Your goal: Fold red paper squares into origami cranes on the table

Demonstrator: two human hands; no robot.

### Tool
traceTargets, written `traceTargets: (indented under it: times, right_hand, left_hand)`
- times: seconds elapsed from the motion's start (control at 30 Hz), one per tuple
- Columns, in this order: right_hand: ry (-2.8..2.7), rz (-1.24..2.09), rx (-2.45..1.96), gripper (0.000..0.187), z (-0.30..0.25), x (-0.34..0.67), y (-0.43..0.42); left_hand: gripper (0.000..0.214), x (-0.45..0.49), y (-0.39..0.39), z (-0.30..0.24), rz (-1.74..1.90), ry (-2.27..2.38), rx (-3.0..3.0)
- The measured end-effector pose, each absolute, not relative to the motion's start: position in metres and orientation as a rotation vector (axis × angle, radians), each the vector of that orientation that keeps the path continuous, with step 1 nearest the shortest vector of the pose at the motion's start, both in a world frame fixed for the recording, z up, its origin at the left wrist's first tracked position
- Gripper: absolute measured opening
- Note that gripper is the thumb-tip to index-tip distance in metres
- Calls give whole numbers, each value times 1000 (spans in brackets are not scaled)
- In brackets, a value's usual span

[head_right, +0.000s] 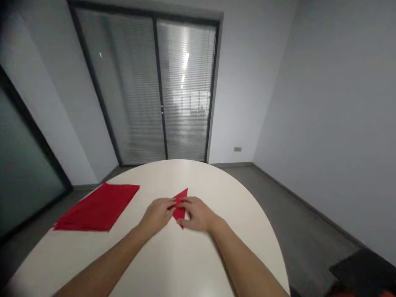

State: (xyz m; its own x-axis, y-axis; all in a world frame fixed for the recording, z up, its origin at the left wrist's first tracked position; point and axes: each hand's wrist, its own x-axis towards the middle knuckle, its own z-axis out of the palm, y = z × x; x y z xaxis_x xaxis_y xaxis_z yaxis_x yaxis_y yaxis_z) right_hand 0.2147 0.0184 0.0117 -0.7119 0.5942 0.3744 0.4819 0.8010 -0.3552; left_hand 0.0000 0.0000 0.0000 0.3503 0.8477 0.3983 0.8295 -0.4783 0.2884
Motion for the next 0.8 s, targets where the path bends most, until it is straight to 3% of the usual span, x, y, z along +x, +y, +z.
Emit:
traceTargets:
  times: [0.2,0.47,0.8]
  right_hand:
    - [-2478,345,-767,45,19,214,15]
    - [-2568,487,-1149,78,15,208,9]
    - [-2533,396,-1429,89,10,217,17]
  left_hand:
    - [34,-2,4,-5,777,1458,2518]
    - [48,-4,-3,3,666,1236,2555]
    - [32,-1,5,-3,733,1495,2530]
